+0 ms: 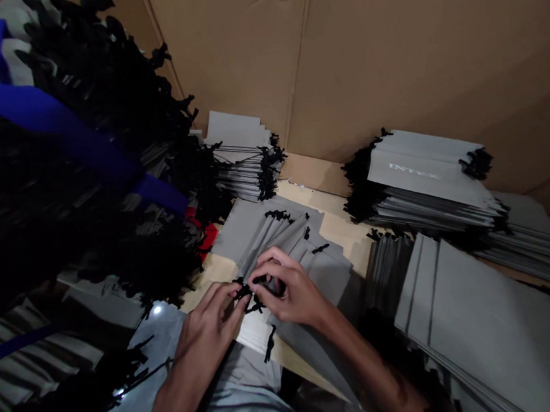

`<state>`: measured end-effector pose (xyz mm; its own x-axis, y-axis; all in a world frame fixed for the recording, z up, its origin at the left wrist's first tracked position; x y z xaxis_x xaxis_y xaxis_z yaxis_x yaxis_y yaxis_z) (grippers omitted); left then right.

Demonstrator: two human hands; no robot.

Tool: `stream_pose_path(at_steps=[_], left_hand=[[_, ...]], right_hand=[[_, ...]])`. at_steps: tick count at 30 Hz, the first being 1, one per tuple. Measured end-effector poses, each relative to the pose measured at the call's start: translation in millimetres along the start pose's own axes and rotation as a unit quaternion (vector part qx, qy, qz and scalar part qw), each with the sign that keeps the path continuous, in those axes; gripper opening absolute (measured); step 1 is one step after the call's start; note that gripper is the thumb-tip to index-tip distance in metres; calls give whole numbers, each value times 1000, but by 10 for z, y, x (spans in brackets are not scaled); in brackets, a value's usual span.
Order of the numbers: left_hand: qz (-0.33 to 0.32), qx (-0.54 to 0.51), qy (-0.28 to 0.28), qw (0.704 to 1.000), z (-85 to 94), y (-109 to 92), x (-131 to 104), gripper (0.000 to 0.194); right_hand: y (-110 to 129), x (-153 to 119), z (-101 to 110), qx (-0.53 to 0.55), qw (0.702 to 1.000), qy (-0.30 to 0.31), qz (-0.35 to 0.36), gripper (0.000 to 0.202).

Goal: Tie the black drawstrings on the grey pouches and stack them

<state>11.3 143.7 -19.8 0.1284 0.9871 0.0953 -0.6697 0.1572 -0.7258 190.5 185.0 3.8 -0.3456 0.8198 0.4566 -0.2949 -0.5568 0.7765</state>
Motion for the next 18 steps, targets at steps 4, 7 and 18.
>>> stream_pose_path(at_steps=[4,7,18], left_hand=[[-3,-14,12,1000,17,-30,56,27],[2,-25,13,1000,68,-15,99,27],[-36,-5,-34,999,116,-190,58,17]], right_hand=[[-20,8,13,-81,996,30,8,18],[-32,20,57,-102,994,32,6,21],[-184,65,133,49,998,-12,-32,10]])
Point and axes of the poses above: each hand's wrist, its own x-axis towards the middle knuckle, its own z-axis out of the back of the hand, y = z × x, the point moved 8 cm from there along x, towards the middle knuckle, and after that the axes turned 7 degrees about -x, right-handed, at the moved point
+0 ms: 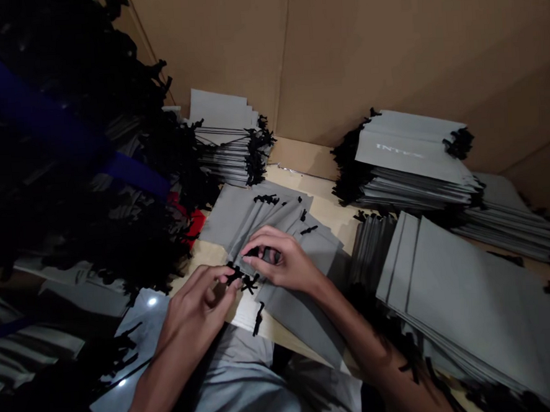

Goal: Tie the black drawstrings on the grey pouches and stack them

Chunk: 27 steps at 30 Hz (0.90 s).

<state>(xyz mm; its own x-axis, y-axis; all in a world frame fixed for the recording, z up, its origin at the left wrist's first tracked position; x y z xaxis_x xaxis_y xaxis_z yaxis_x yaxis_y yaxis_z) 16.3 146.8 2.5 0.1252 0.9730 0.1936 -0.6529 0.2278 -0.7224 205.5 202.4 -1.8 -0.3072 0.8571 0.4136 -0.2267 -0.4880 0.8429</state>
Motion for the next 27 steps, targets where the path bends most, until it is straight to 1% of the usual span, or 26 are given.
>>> stream_pose_path(at_steps=[3,8,10,13,16,18,21,24,27], left_hand=[[-5,3,17,1000,-37,-3,1,18],[50,27,0,998,39,121,55,28],[60,31,1,998,41,137,69,31],[41,29,15,999,-9,118,79,29],[33,37,22,999,-40,122,90,25],[39,37,23,998,-27,120,109,23],[49,13,26,998,16,90,141,22],[96,-11,39,995,14,153,133,22],[153,-65,62,984,-81,286,77,31]], right_hand=[[-59,16,4,19,999,-1,-28,10],[-96,18,12,32,998,-12,-47,10],[-88,7,25,24,999,-25,-38,11],[-8,-16,42,-15,999,-31,11,11],[57,-38,6,-100,994,14,33,15],[64,-51,-23,-148,987,55,21,20],[63,-73,-61,-194,975,112,-8,25],[117,-105,-115,-235,960,152,-6,30],[203,-135,-150,-289,944,162,-1,36]])
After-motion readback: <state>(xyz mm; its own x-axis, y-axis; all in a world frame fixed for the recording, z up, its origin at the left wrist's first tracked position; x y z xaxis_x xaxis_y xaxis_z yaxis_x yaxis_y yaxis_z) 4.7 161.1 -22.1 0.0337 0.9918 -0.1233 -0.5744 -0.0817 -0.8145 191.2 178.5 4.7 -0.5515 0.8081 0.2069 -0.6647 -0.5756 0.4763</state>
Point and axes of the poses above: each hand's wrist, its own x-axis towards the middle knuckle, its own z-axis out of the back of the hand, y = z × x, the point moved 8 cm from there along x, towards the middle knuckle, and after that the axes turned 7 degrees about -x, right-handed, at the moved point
